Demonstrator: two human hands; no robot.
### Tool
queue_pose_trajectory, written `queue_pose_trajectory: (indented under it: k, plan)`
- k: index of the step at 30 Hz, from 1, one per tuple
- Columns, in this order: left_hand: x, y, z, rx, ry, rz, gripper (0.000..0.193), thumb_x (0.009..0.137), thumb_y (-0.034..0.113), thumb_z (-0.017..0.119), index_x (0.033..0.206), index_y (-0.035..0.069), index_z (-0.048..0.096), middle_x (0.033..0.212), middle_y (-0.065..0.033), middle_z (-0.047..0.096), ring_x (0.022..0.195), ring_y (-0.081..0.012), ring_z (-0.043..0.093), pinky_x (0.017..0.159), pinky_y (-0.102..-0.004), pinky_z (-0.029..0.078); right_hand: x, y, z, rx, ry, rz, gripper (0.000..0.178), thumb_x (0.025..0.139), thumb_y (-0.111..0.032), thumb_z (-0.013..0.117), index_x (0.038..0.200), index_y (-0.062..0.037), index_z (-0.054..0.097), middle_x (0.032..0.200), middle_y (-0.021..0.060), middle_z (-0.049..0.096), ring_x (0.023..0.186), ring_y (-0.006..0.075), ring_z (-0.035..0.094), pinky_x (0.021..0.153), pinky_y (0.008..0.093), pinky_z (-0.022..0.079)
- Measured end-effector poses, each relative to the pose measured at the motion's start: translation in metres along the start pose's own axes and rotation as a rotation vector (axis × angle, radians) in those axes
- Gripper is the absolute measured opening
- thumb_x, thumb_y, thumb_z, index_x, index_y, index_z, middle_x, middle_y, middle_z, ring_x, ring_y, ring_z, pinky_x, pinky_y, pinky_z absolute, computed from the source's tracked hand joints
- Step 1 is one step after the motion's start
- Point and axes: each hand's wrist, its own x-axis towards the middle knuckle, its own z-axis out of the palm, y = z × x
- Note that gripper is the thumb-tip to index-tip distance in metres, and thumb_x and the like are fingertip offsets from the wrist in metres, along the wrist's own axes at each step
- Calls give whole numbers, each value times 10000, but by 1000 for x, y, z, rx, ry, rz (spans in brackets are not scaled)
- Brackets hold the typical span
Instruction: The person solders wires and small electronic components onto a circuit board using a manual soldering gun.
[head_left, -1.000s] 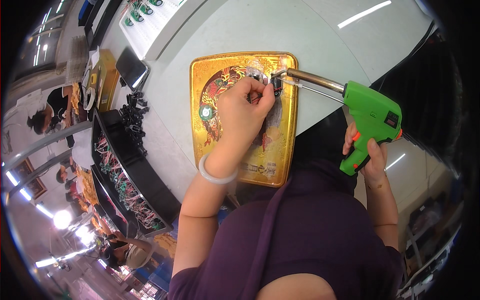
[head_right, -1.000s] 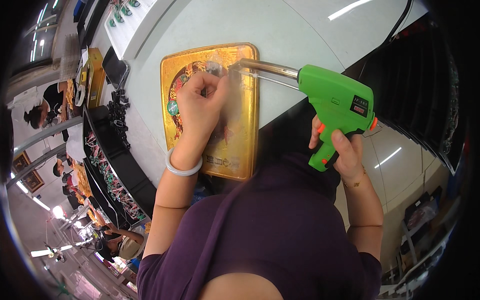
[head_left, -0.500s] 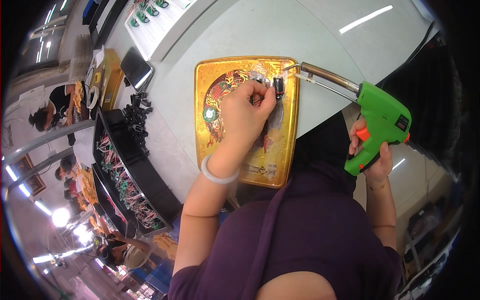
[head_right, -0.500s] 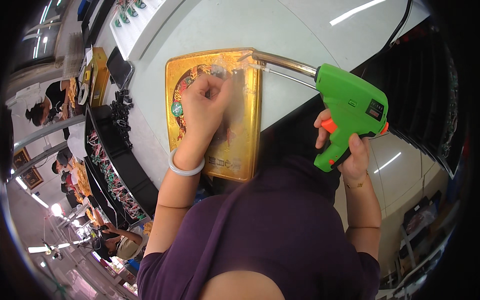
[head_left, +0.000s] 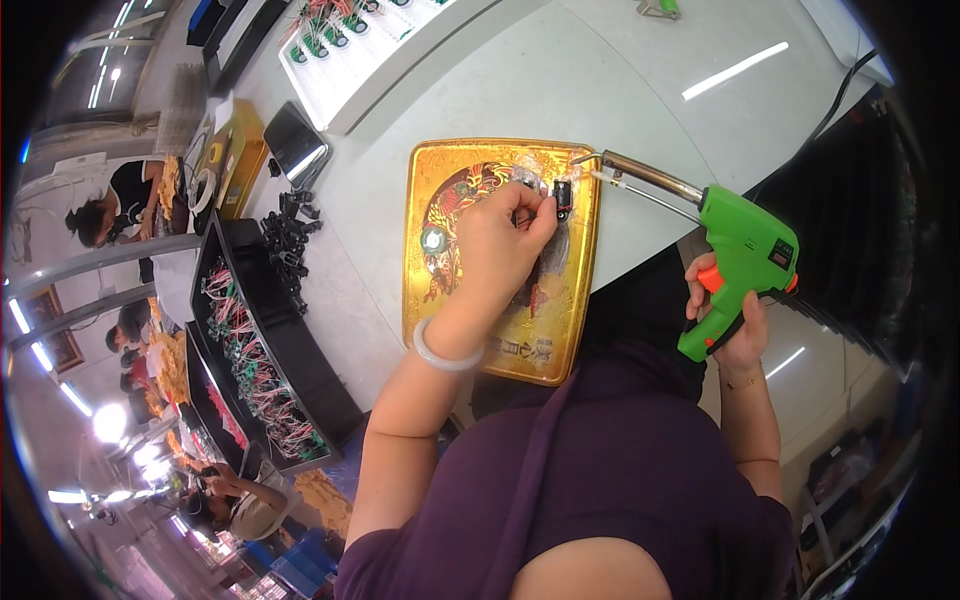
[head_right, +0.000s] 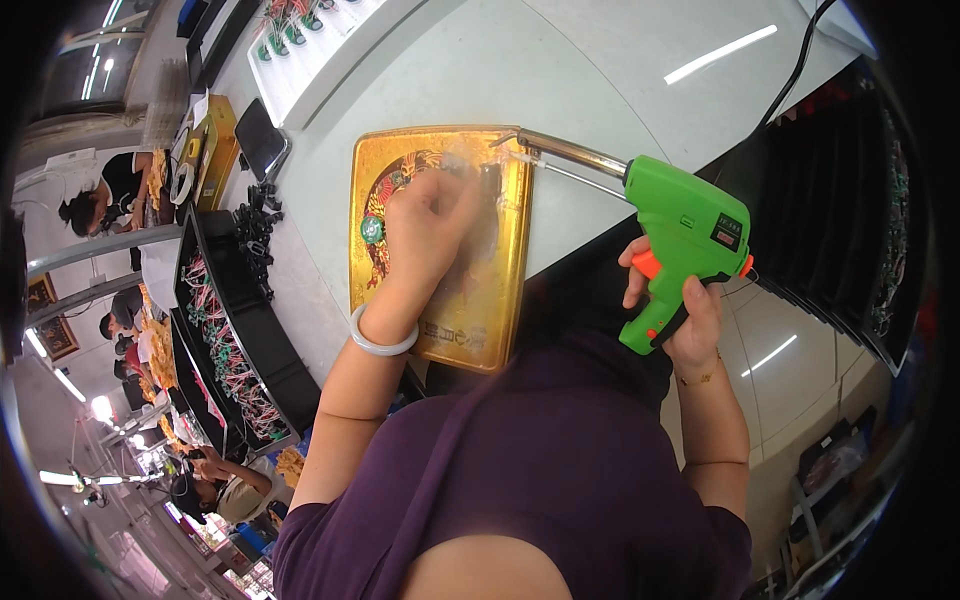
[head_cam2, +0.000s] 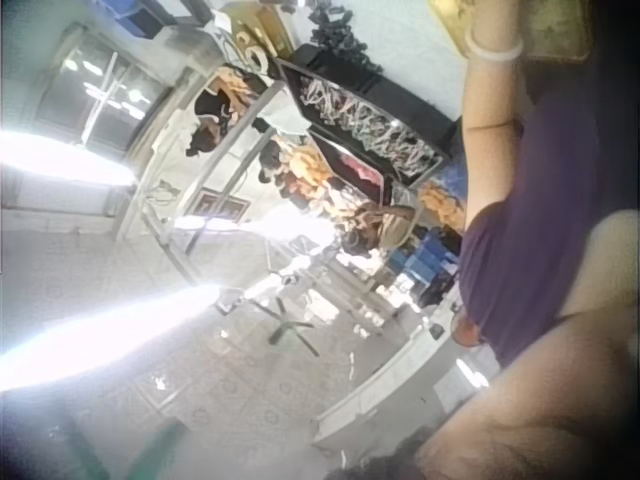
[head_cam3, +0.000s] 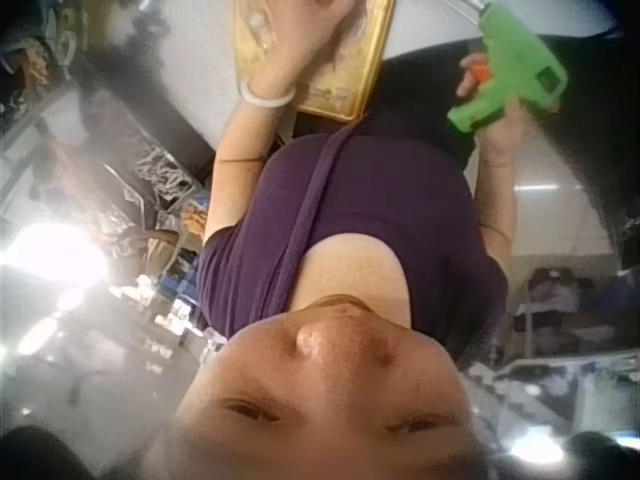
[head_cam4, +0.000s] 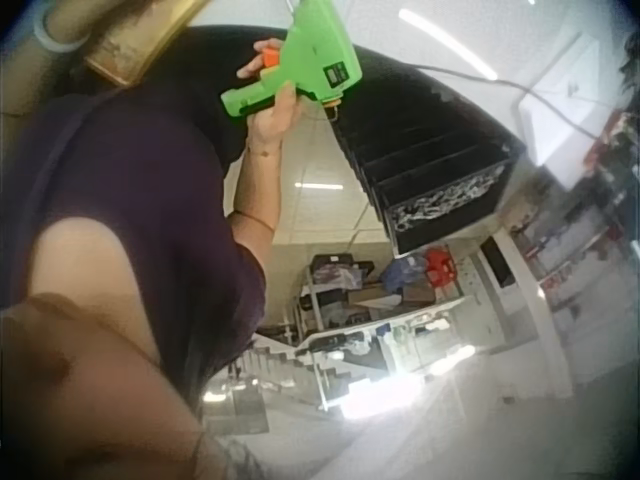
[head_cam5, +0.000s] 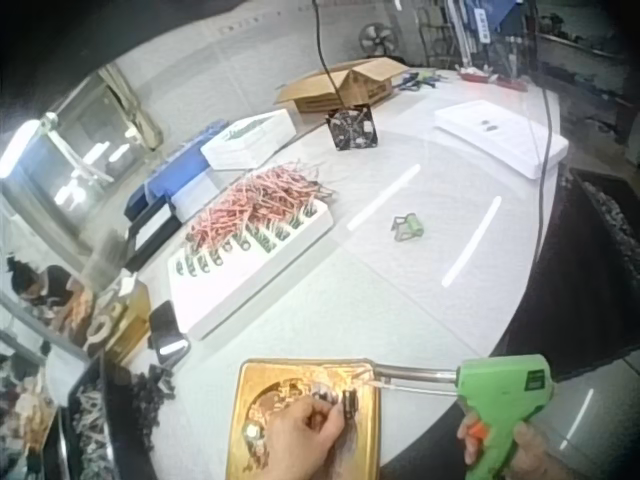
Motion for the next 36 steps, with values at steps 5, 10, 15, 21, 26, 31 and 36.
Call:
queue_pose_trajectory:
  k: [5, 10, 15, 21, 26, 31, 36]
  plan:
    - [0, 2, 0, -6, -13, -39, 131, 688, 111, 661, 617, 56, 565, 477, -6, 484, 409, -94, 444, 411, -233, 351, -2, 1, -2, 11, 15, 19, 515, 851, -364, 395, 1109, 81, 434, 985, 233, 507, 673, 176, 526, 549, 260, 462]
    - [0, 0, 0, 12, -17, -20, 129, 691, 112, 657, 625, 57, 561, 473, -9, 478, 406, -103, 443, 406, -241, 347, -3, 3, -3, 32, 18, 9, 515, 854, -361, 395, 1112, 83, 434, 992, 235, 508, 682, 179, 528, 553, 264, 468]
    - [0, -2, 1, 10, -11, -7, 134, 692, 115, 656, 622, 57, 557, 469, -11, 471, 404, -111, 443, 409, -247, 349, -4, 2, -5, 41, 12, 13, 519, 853, -363, 397, 1108, 87, 440, 994, 234, 508, 684, 179, 528, 554, 266, 469]
    - [2, -4, 0, 16, -12, 39, 94, 707, 119, 646, 714, 63, 571, 518, -27, 501, 426, -140, 469, 423, -265, 364, -5, 0, -4, 30, 5, 18, 534, 852, -375, 398, 1086, 103, 452, 978, 233, 512, 684, 176, 530, 556, 261, 466]
    - [3, -9, -6, -56, -127, 66, 76, 742, 111, 630, 789, 66, 590, 567, -56, 528, 472, -169, 499, 464, -281, 390, -4, 0, -3, 37, 22, 25, 547, 851, -388, 398, 1081, 105, 454, 960, 227, 518, 680, 172, 531, 555, 258, 462]
    - [2, -3, -13, -56, -188, 85, 112, 734, 112, 647, 824, 57, 612, 589, -67, 536, 501, -173, 507, 478, -280, 393, -3, -1, -7, 59, -27, 50, 565, 846, -394, 424, 1114, 102, 441, 1018, 246, 513, 709, 178, 542, 574, 260, 475]
    - [0, -1, -16, -13, -176, 183, 108, 691, 103, 675, 778, 59, 628, 691, -76, 553, 583, -191, 517, 524, -289, 405, -1, -6, -14, 121, -105, 124, 590, 830, -380, 484, 1173, 94, 409, 1105, 273, 486, 784, 201, 562, 601, 256, 500]
